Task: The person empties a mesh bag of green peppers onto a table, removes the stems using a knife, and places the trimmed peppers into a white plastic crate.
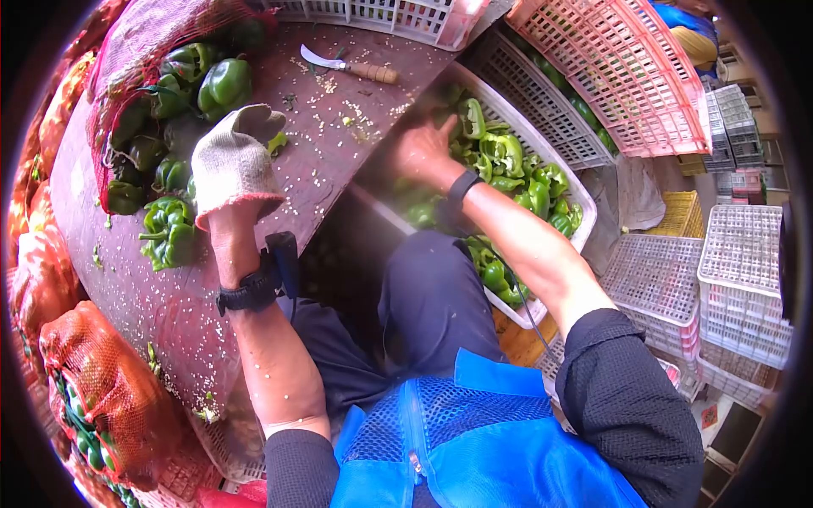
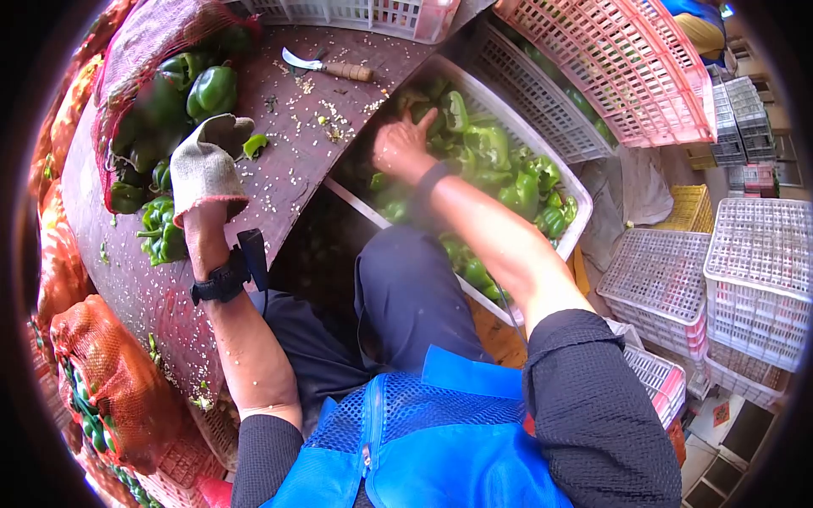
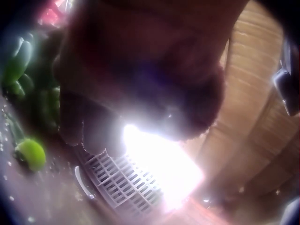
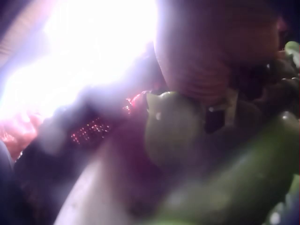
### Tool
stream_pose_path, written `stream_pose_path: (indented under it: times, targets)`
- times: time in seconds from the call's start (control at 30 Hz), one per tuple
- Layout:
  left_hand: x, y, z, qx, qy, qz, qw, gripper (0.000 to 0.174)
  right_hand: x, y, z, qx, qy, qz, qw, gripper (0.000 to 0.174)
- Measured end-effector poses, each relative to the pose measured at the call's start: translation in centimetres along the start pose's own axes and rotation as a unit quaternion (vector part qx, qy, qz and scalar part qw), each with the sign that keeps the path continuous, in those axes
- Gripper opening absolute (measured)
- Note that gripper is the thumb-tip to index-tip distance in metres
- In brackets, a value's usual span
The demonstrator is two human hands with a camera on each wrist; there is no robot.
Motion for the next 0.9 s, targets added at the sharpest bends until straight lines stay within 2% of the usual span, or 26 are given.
stream_pose_path:
  times: [0.03, 0.1, 0.13, 0.17, 0.2, 0.23, 0.27, 0.37, 0.43, 0.47, 0.53, 0.57, 0.6, 0.67, 0.7, 0.73, 0.8, 0.83, 0.87, 0.9]
  targets:
    - [-0.5, 0.2, -0.7, 0.001, 0.000, 0.002, 1.000, 0.032, 0.2, 0.3, -0.4, -0.008, 0.013, -0.024, 1.000, 0.030]
    - [0.2, 0.6, 0.5, -0.044, -0.164, 0.056, 0.984, 0.032, 0.1, 0.9, -0.7, 0.014, -0.004, 0.001, 1.000, 0.034]
    - [0.3, 1.0, 0.4, -0.045, -0.164, 0.058, 0.984, 0.032, 0.2, 1.5, -0.5, 0.034, -0.020, 0.023, 0.999, 0.039]
    - [0.4, 1.8, 1.7, -0.046, -0.239, 0.040, 0.969, 0.031, 0.0, 2.3, 0.0, 0.036, -0.016, 0.022, 0.999, 0.039]
    - [0.3, 2.4, 2.4, -0.048, -0.314, 0.020, 0.948, 0.029, 0.7, 3.8, 0.7, 0.075, -0.117, 0.099, 0.985, 0.044]
    - [-0.1, 2.9, 2.3, -0.077, -0.423, 0.021, 0.902, 0.028, 1.5, 5.1, 1.7, 0.113, -0.217, 0.175, 0.954, 0.050]
    - [0.0, 3.1, 1.5, -0.073, -0.423, 0.021, 0.903, 0.028, 1.9, 5.8, 2.1, 0.134, -0.192, 0.214, 0.948, 0.059]
    - [-0.4, 3.1, 1.7, -0.109, -0.459, 0.015, 0.881, 0.027, 1.5, 6.4, 4.0, 0.143, -0.255, 0.194, 0.937, 0.054]
    - [0.2, 2.6, 1.9, -0.046, -0.420, -0.034, 0.906, 0.029, 1.1, 6.2, 4.2, 0.166, -0.276, 0.178, 0.930, 0.052]
    - [0.4, 2.4, 2.5, -0.044, -0.419, -0.032, 0.906, 0.029, 1.5, 6.5, 3.9, 0.168, -0.274, 0.178, 0.930, 0.052]
    - [1.3, 1.7, 2.9, 0.002, -0.296, -0.010, 0.955, 0.030, 1.5, 6.8, 4.3, 0.134, -0.404, 0.124, 0.896, 0.051]
    - [2.0, 1.9, 3.5, 0.031, -0.195, 0.000, 0.980, 0.031, 2.4, 7.4, 4.3, 0.131, -0.420, 0.130, 0.888, 0.056]
    - [1.9, 2.2, 3.3, 0.033, -0.195, 0.003, 0.980, 0.031, 3.1, 7.8, 4.3, 0.134, -0.419, 0.129, 0.889, 0.056]
    - [1.2, 2.6, 3.7, -0.015, -0.227, 0.010, 0.974, 0.032, 4.5, 8.6, 4.1, 0.176, -0.492, 0.122, 0.844, 0.061]
    - [1.4, 2.7, 4.7, -0.001, -0.169, 0.001, 0.986, 0.033, 5.0, 9.0, 3.6, 0.179, -0.556, 0.074, 0.808, 0.062]
    - [0.5, 2.9, 4.2, 0.149, -0.099, -0.057, 0.982, 0.036, 5.8, 9.6, 3.0, 0.181, -0.556, 0.075, 0.808, 0.062]
    - [-4.4, 1.2, 1.7, -0.009, 0.009, -0.069, 0.998, 0.037, 6.3, 9.9, 1.6, 0.204, -0.692, 0.018, 0.692, 0.056]
    - [-6.2, 0.9, 1.6, -0.008, 0.006, -0.065, 0.998, 0.037, 6.0, 9.3, 1.1, 0.221, -0.691, 0.010, 0.688, 0.057]
    - [-7.7, 0.7, 3.4, -0.065, 0.023, -0.021, 0.997, 0.038, 6.3, 9.0, 0.0, 0.229, -0.691, 0.007, 0.686, 0.057]
    - [-8.8, 0.6, 5.5, -0.121, 0.037, 0.021, 0.992, 0.038, 7.3, 9.2, -1.6, 0.264, -0.635, 0.045, 0.724, 0.057]
Point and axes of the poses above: each hand's wrist, its own y-axis away from the middle knuckle, its own x-axis out of the back of the hand, z = x × y, the point moved 7 cm from there along -y, towards the middle knuckle, and after that the axes turned 14 degrees about -z, right-handed, at the moved point
